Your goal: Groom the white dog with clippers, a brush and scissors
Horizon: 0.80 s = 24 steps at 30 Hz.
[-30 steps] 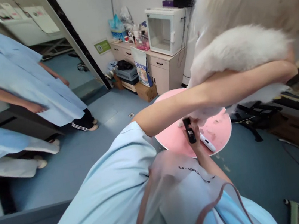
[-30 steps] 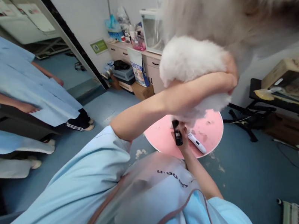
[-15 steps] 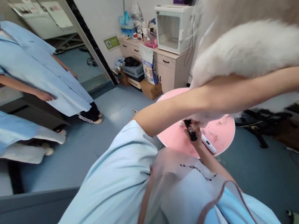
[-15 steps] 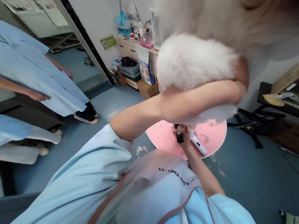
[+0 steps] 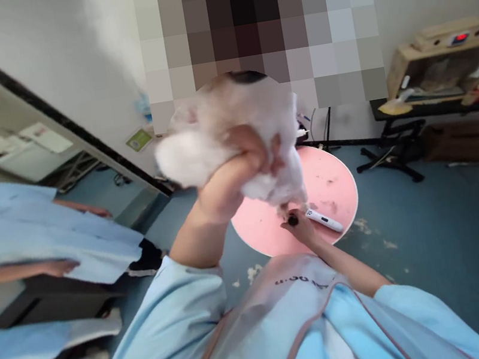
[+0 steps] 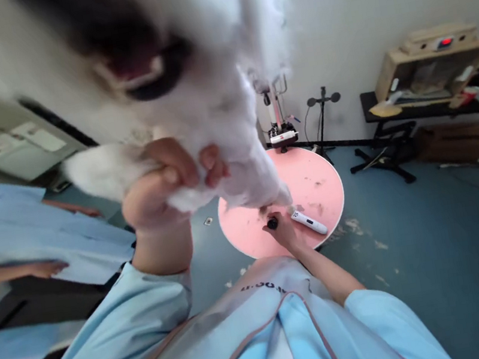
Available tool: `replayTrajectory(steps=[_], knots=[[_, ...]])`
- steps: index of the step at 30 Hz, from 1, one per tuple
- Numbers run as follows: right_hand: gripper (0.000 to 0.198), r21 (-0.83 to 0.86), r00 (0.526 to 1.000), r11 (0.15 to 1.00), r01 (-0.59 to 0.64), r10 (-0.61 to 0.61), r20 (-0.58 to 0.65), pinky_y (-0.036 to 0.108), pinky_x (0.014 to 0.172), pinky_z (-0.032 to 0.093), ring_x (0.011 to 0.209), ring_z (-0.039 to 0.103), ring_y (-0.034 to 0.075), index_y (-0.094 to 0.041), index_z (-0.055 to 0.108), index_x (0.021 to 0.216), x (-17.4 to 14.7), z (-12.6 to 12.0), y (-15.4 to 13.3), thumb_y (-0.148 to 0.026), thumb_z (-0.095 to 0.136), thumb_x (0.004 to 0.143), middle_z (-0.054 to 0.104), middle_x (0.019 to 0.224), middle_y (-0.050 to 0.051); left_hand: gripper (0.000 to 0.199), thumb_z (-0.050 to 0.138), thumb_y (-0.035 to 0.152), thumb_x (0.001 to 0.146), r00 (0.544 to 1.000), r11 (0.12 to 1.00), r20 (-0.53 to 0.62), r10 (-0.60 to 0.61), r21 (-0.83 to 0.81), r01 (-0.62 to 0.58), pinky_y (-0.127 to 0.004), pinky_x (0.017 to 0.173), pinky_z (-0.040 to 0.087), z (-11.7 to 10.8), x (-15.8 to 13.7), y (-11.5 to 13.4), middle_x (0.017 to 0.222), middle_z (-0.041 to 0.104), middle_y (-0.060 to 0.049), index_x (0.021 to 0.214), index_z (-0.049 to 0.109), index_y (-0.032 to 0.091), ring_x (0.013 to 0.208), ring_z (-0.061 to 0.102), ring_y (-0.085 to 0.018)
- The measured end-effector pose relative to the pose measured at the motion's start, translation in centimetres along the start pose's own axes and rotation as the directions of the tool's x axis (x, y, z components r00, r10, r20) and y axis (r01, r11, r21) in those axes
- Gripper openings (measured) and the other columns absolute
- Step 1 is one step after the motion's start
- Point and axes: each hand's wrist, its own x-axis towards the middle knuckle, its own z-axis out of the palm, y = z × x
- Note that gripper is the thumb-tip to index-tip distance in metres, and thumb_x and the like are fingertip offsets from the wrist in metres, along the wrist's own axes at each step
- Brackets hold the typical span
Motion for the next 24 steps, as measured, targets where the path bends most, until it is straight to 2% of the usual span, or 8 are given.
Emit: replayTrajectory(steps=[2,4,6,8,11,15,20,24], knots=[[0.033,0.046,0.997,0.999,0.02,-0.016,-0.071,0.035,0.066,0.062,0.08,0.075,0.023,-0.02,0.066,0.11,-1.3,-1.9,-0.8,-0.032,0.076,0.081,0.078,0.094,0.007,0.028,0.067,0.033,0.085,0.997,0.997,0.011,0.078,0.019,-0.078,-0.033,0.066,0.054,0.1,0.1,-0.1,0.067,0.055,-0.002,0.064,0.06,0.015,0.058,0.057,-0.013],[0.043,0.101,0.985,0.985,0.14,-0.129,-0.111,0.043,0.084,0.063,0.103,0.074,0.027,-0.024,0.062,0.122,-1.6,-3.8,-1.8,-0.03,0.077,0.082,0.074,0.117,0.011,0.029,0.065,0.032,0.085,0.994,0.994,0.019,0.107,0.032,-0.108,-0.031,0.063,0.056,0.3,0.3,-0.2,0.068,0.055,-0.002,0.063,0.057,0.015,0.057,0.056,-0.011],[0.043,0.109,0.961,0.958,0.267,-0.257,-0.101,0.046,0.096,0.06,0.116,0.07,0.027,-0.026,0.062,0.124,-0.4,-5.1,-2.5,-0.027,0.076,0.083,0.071,0.127,0.011,0.033,0.066,0.034,0.085,0.995,0.995,0.03,0.094,0.036,-0.095,-0.029,0.06,0.056,0.6,0.5,-0.1,0.069,0.053,-0.002,0.06,0.053,0.015,0.056,0.055,-0.011],[0.035,0.071,0.946,0.944,0.322,-0.318,-0.059,0.044,0.096,0.06,0.116,0.07,0.026,-0.027,0.065,0.12,1.3,-5.6,-2.6,-0.024,0.072,0.086,0.071,0.127,0.009,0.036,0.065,0.034,0.085,0.994,0.994,0.038,0.101,0.045,-0.103,-0.027,0.057,0.055,0.8,0.5,0.0,0.068,0.051,-0.001,0.058,0.048,0.015,0.055,0.053,-0.01],[0.029,-0.011,0.957,0.957,0.291,-0.291,0.004,0.042,0.092,0.062,0.111,0.072,0.025,-0.024,0.069,0.115,2.9,-4.8,-1.8,-0.016,0.062,0.087,0.073,0.124,0.009,0.037,0.063,0.031,0.082,0.995,0.994,0.001,0.096,0.053,-0.096,-0.027,0.058,0.055,0.8,0.4,0.0,0.069,0.05,-0.001,0.056,0.041,0.016,0.055,0.051,-0.009],[0.034,-0.082,0.982,0.981,0.178,-0.173,0.072,0.036,0.082,0.064,0.109,0.073,0.024,-0.022,0.069,0.114,1.2,-2.9,-1.0,-0.01,0.055,0.086,0.074,0.121,0.01,0.041,0.061,0.034,0.08,0.991,0.992,-0.067,0.116,0.064,-0.112,-0.028,0.051,0.052,0.5,0.3,-0.2,0.067,0.051,-0.001,0.051,0.037,0.017,0.05,0.047,-0.009],[0.026,-0.023,0.981,0.983,0.181,-0.182,-0.069,0.039,0.084,0.065,0.11,0.072,0.026,-0.026,0.069,0.117,0.2,-1.3,-1.2,-0.022,0.064,0.091,0.07,0.131,0.009,0.046,0.062,0.036,0.081,0.99,0.986,-0.019,0.142,0.092,-0.14,-0.028,0.044,0.047,0.9,0.2,0.4,0.063,0.045,0.0,0.047,0.036,0.017,0.047,0.046,-0.009],[0.038,-0.117,0.987,0.98,0.16,-0.162,-0.006,0.039,0.083,0.064,0.107,0.072,0.026,-0.023,0.068,0.122,1.2,0.0,-0.4,-0.007,0.054,0.091,0.069,0.13,0.011,0.051,0.072,0.038,0.083,0.997,0.99,-0.073,-0.015,0.14,0.025,-0.032,0.061,0.055,0.5,-1.1,1.8,0.071,0.048,0.001,0.051,0.038,0.017,0.058,0.05,-0.01]])
